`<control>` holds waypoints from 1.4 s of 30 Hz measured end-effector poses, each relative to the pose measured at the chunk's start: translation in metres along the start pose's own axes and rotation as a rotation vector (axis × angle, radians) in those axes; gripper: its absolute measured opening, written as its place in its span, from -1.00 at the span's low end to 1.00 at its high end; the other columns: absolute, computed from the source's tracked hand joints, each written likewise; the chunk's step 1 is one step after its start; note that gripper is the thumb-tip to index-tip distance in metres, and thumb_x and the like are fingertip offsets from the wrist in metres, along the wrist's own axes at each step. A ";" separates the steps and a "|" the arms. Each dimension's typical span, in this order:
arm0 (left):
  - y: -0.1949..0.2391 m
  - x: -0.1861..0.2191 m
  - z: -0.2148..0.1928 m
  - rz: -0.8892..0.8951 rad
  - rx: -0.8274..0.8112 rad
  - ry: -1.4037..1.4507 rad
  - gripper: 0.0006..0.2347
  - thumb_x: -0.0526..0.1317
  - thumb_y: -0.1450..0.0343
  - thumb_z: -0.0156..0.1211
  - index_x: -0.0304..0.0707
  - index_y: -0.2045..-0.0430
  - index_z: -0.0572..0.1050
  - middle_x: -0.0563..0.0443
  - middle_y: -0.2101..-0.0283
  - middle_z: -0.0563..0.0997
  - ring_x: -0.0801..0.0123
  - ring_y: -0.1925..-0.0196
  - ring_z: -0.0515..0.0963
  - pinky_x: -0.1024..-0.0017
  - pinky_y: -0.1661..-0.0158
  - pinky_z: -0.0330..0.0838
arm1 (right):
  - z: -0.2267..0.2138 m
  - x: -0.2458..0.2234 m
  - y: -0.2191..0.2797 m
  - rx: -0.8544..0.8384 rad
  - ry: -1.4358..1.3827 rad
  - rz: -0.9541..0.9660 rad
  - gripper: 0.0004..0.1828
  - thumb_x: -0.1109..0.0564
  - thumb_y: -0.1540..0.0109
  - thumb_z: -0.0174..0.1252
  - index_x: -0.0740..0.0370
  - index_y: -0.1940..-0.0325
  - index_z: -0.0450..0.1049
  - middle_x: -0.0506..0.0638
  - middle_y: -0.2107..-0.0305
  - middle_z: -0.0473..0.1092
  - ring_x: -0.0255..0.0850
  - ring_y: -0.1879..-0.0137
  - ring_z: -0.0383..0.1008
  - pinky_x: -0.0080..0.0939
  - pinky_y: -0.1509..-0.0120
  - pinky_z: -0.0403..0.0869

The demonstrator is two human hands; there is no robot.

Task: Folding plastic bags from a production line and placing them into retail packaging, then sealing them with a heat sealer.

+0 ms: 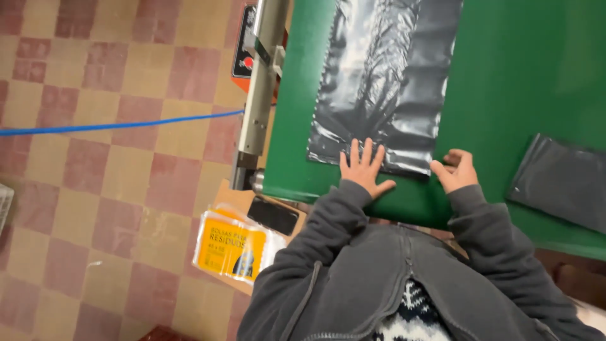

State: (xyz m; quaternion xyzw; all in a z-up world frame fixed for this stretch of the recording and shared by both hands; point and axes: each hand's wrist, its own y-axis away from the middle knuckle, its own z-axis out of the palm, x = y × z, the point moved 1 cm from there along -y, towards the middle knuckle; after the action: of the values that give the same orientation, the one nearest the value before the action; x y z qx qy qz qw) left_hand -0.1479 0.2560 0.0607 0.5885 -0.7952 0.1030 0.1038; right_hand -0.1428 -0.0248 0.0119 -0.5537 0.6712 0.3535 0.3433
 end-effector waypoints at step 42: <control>-0.197 -0.121 0.003 -0.253 -0.016 0.494 -0.79 -0.14 -0.35 0.29 -0.26 0.26 0.53 -0.17 0.25 0.65 -0.01 0.20 0.64 0.19 0.16 0.51 | -0.032 -0.046 -0.429 -0.127 0.707 -0.306 -0.17 -0.12 0.03 0.54 0.32 -0.19 0.44 0.29 -0.06 0.39 0.21 -0.15 0.40 0.12 -0.17 0.43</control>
State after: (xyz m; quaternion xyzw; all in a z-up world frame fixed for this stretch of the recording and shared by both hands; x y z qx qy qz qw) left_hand 0.0756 0.3093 0.0310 0.6393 -0.6669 0.2232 0.3111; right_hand 0.2853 -0.0875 0.0273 -0.7552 0.6346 0.1265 0.1044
